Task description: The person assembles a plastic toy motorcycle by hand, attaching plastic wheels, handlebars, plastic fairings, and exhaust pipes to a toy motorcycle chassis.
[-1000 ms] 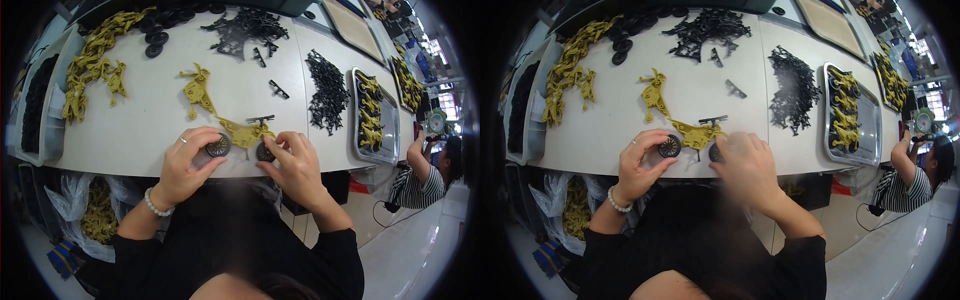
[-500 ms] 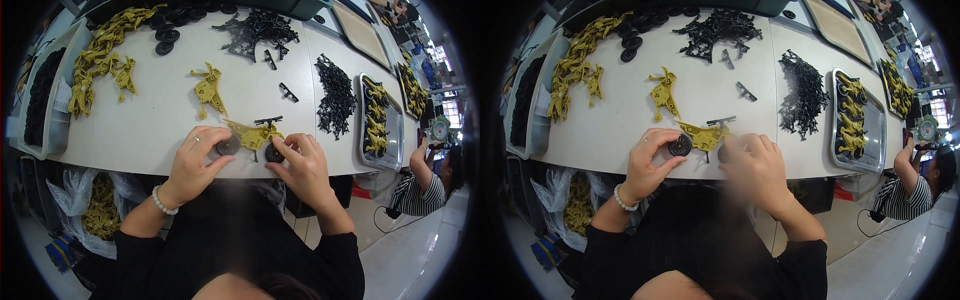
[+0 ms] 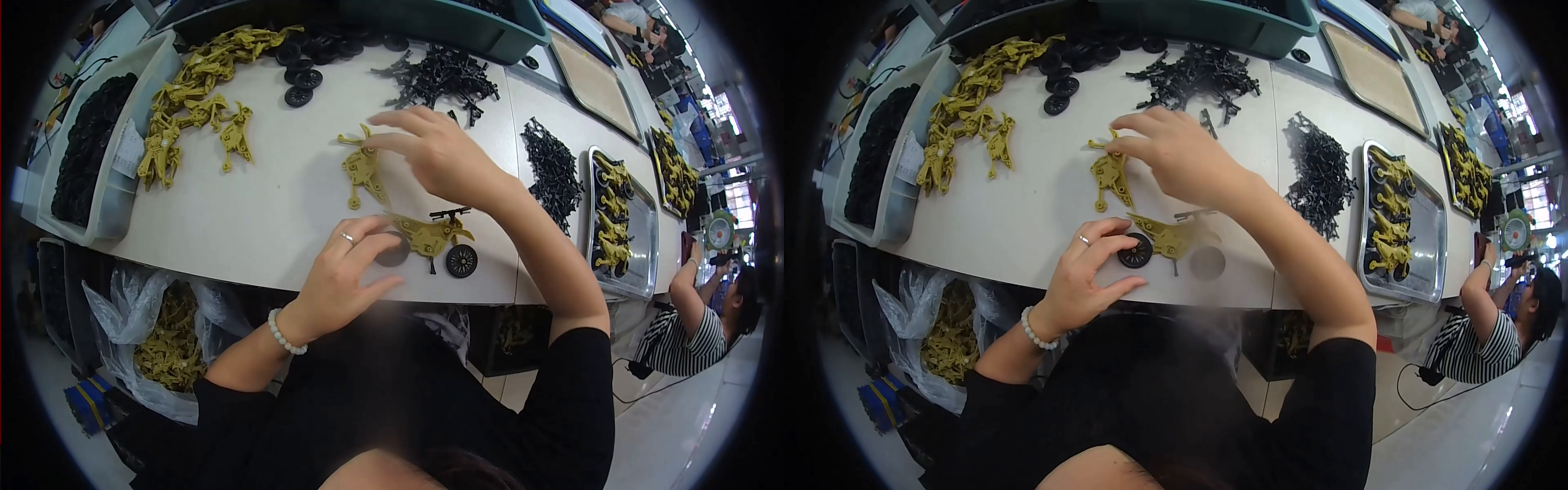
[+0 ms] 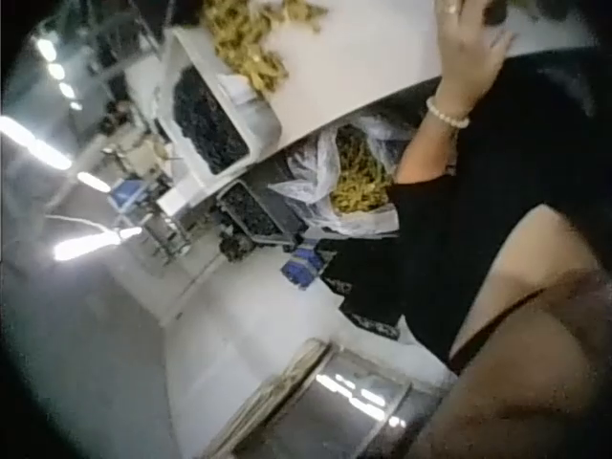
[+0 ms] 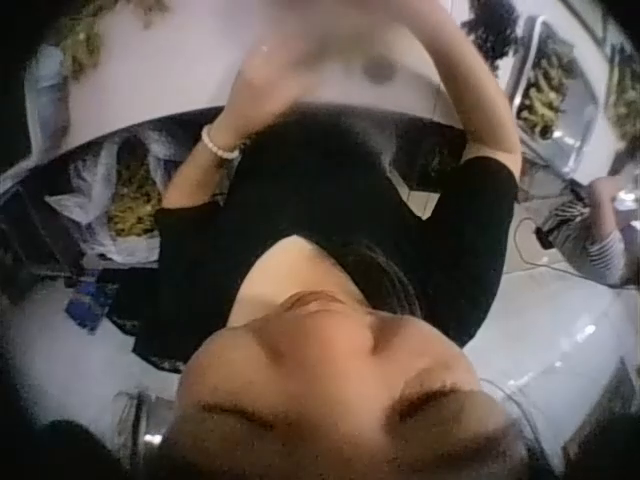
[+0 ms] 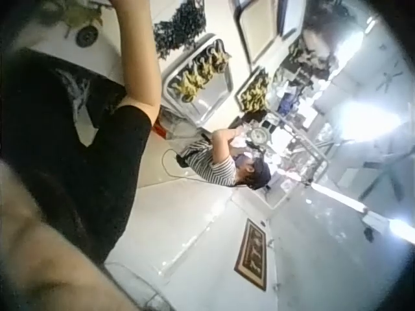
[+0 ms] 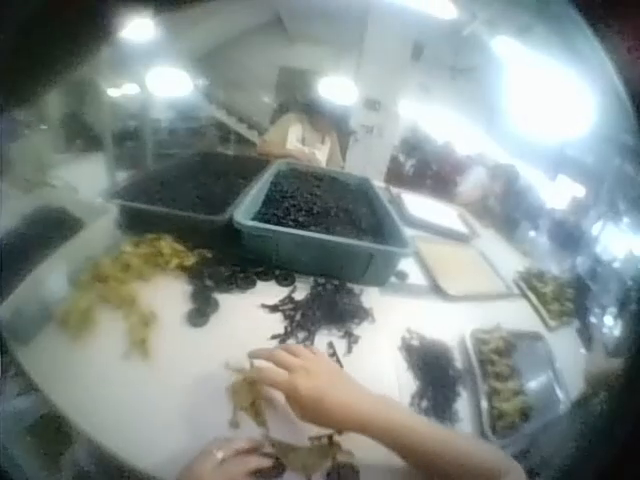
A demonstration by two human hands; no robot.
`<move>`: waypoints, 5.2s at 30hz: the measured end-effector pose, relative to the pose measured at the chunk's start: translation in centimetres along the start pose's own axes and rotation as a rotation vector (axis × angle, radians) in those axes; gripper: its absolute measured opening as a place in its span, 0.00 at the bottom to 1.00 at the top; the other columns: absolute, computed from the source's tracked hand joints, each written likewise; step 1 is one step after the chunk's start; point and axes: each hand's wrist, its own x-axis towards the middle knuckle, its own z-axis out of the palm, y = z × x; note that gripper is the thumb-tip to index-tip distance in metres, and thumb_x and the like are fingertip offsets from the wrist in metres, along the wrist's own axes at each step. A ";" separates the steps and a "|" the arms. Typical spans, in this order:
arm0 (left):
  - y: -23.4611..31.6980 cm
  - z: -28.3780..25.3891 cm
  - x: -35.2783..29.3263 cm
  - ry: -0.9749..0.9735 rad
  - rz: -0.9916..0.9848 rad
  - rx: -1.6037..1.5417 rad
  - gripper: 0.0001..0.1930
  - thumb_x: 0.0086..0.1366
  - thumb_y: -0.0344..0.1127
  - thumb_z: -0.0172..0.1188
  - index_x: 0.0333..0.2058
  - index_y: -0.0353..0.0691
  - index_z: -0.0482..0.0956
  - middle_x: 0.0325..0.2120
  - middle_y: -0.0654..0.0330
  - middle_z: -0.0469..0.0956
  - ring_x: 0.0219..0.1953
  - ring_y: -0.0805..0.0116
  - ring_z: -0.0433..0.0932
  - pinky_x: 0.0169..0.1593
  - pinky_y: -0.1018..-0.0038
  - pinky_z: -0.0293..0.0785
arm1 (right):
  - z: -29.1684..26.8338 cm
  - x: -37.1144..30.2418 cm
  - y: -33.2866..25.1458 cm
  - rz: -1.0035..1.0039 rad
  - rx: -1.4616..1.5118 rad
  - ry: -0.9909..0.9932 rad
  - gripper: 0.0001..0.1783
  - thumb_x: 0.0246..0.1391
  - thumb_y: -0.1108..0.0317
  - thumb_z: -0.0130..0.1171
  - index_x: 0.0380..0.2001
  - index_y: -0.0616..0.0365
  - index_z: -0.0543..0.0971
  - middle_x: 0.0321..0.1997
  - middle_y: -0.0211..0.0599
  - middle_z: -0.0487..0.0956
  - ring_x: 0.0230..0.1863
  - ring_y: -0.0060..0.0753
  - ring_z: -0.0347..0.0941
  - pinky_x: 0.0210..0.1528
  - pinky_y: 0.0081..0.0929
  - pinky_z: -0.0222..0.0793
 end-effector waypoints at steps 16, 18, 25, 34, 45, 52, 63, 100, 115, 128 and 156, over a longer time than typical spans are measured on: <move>0.8 -3.4 4.7 0.033 0.312 0.387 0.24 0.48 0.32 0.68 0.46 0.36 0.76 0.51 0.51 0.71 0.55 0.50 0.68 0.55 0.54 0.65 | -5.9 -3.6 -3.5 0.740 0.933 -0.453 0.16 0.64 0.63 0.49 0.39 0.67 0.77 0.27 0.28 0.74 0.31 0.19 0.67 0.36 0.20 0.65; 1.7 -3.5 5.5 -0.052 0.306 0.326 0.21 0.47 0.29 0.69 0.43 0.34 0.78 0.47 0.52 0.75 0.52 0.49 0.71 0.55 0.58 0.67 | -6.2 -5.1 -3.4 0.786 0.967 -0.482 0.16 0.64 0.62 0.49 0.39 0.67 0.77 0.27 0.27 0.74 0.31 0.18 0.66 0.36 0.19 0.65; 1.0 -1.8 5.9 -0.259 0.344 0.228 0.21 0.47 0.28 0.69 0.42 0.32 0.77 0.43 0.52 0.76 0.45 0.53 0.75 0.47 0.65 0.74 | -5.5 -7.7 -4.6 0.874 0.928 -0.344 0.14 0.61 0.65 0.54 0.44 0.64 0.78 0.27 0.25 0.73 0.30 0.16 0.65 0.33 0.17 0.64; 0.4 -0.1 4.9 -0.201 0.305 0.250 0.21 0.45 0.29 0.70 0.40 0.30 0.78 0.39 0.52 0.78 0.43 0.53 0.76 0.47 0.64 0.74 | -4.7 -9.5 -5.5 0.606 0.439 -0.092 0.21 0.44 0.70 0.69 0.45 0.59 0.79 0.33 0.32 0.76 0.29 0.23 0.69 0.32 0.19 0.67; 0.6 0.3 4.3 -0.205 0.127 0.211 0.20 0.48 0.28 0.69 0.42 0.30 0.78 0.42 0.50 0.78 0.47 0.52 0.75 0.48 0.66 0.74 | -3.7 -10.0 -6.4 0.663 0.358 0.002 0.19 0.43 0.70 0.70 0.41 0.61 0.79 0.36 0.34 0.75 0.32 0.25 0.70 0.35 0.21 0.69; 0.5 0.4 4.8 -0.209 0.067 0.132 0.18 0.47 0.27 0.69 0.40 0.32 0.79 0.41 0.52 0.78 0.44 0.55 0.75 0.45 0.67 0.74 | -3.2 -10.7 -7.0 0.896 0.282 0.017 0.19 0.43 0.61 0.71 0.34 0.62 0.76 0.32 0.35 0.75 0.33 0.32 0.71 0.36 0.26 0.68; 0.8 1.2 3.3 -0.015 0.204 0.162 0.22 0.44 0.20 0.68 0.42 0.32 0.77 0.39 0.52 0.75 0.42 0.53 0.73 0.42 0.66 0.74 | -1.8 -10.3 -8.3 0.992 0.583 0.168 0.15 0.47 0.67 0.69 0.34 0.64 0.77 0.33 0.31 0.76 0.37 0.20 0.71 0.41 0.19 0.66; 2.1 3.2 3.1 0.271 -0.408 -0.975 0.11 0.61 0.27 0.63 0.41 0.27 0.77 0.35 0.55 0.81 0.36 0.75 0.79 0.42 0.80 0.76 | -0.5 -9.8 -9.5 0.928 1.353 0.519 0.15 0.52 0.74 0.64 0.43 0.65 0.77 0.42 0.35 0.79 0.44 0.25 0.74 0.51 0.27 0.68; 3.2 4.4 3.9 -0.063 -0.289 -0.927 0.18 0.60 0.26 0.63 0.48 0.28 0.72 0.43 0.55 0.78 0.43 0.71 0.77 0.48 0.76 0.74 | -7.2 -12.6 -7.8 0.905 0.979 0.361 0.23 0.47 0.70 0.69 0.48 0.63 0.77 0.44 0.35 0.79 0.47 0.25 0.74 0.52 0.25 0.70; 2.3 3.9 3.1 -0.162 -0.295 -0.615 0.25 0.58 0.27 0.64 0.54 0.34 0.70 0.51 0.55 0.73 0.50 0.66 0.74 0.53 0.71 0.70 | -20.3 -31.6 7.7 1.301 0.560 1.009 0.16 0.53 0.64 0.65 0.44 0.55 0.75 0.38 0.28 0.79 0.39 0.20 0.74 0.43 0.24 0.66; -5.6 -8.7 2.8 0.333 -0.159 0.469 0.14 0.54 0.32 0.66 0.38 0.30 0.77 0.37 0.48 0.78 0.39 0.51 0.77 0.44 0.64 0.73 | 3.1 8.0 3.0 0.517 0.235 -0.051 0.21 0.49 0.58 0.64 0.43 0.60 0.76 0.40 0.46 0.80 0.43 0.48 0.76 0.47 0.37 0.71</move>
